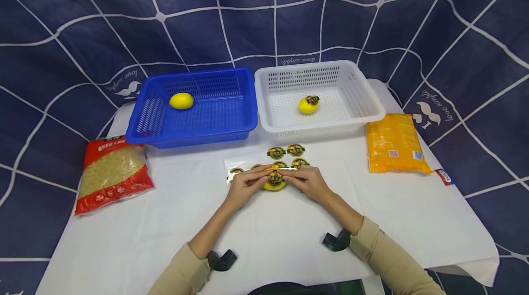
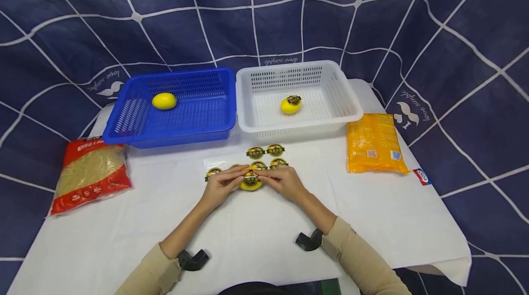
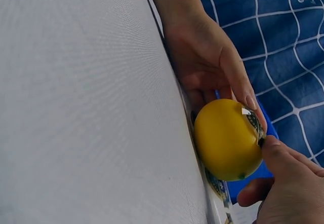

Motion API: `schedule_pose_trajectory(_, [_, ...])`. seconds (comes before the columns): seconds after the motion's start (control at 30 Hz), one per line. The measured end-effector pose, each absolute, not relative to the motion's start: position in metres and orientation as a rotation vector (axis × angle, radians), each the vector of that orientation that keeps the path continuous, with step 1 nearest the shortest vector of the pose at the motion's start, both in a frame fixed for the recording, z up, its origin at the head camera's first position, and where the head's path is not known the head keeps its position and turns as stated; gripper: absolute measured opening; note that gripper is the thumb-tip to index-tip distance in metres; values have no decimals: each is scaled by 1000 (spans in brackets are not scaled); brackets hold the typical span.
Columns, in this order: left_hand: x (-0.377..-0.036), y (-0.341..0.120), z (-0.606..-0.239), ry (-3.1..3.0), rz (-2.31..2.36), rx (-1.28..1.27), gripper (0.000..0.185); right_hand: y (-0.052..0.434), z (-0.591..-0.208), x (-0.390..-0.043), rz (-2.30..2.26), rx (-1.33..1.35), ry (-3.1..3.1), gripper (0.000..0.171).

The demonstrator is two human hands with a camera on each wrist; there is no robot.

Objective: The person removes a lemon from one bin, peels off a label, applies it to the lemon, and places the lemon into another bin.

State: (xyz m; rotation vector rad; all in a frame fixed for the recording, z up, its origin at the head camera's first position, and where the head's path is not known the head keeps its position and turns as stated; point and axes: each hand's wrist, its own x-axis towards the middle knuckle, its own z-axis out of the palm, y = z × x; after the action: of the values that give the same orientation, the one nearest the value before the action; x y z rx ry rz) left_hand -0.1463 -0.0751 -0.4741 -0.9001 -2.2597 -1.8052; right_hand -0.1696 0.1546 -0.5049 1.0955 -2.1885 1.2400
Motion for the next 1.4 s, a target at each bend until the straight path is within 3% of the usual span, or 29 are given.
schedule_pose_trajectory(0.23, [-141,-72,-474,-2349,-1693,-852,45,152,-506,-167,1119,1121,-2188,33])
schedule_pose_trajectory(0.5, [-146,-75,-482,-2377,-1688,-945,44,154,-485,-160,1358,1013,-2192,29])
schedule_pose_trajectory(0.8, [-152,-91,-499,-2456,-1564,-954,46,173,-440,-160,1689,322,-1946,24])
schedule_pose_trajectory(1.0, [-152,-99,-496,-2481,-1526,-1045,48,200,-429,-173,1622,-141,-1925,40])
schedule_pose_trajectory(1.17, [-153,-102,-494,-2492,-1505,-1143,50,221,-434,-195,1783,-265,-1863,50])
schedule_pose_trajectory(1.4, [-154,-106,-489,-2567,-1476,-1249,54,229,-433,-218,1928,-363,-1723,45])
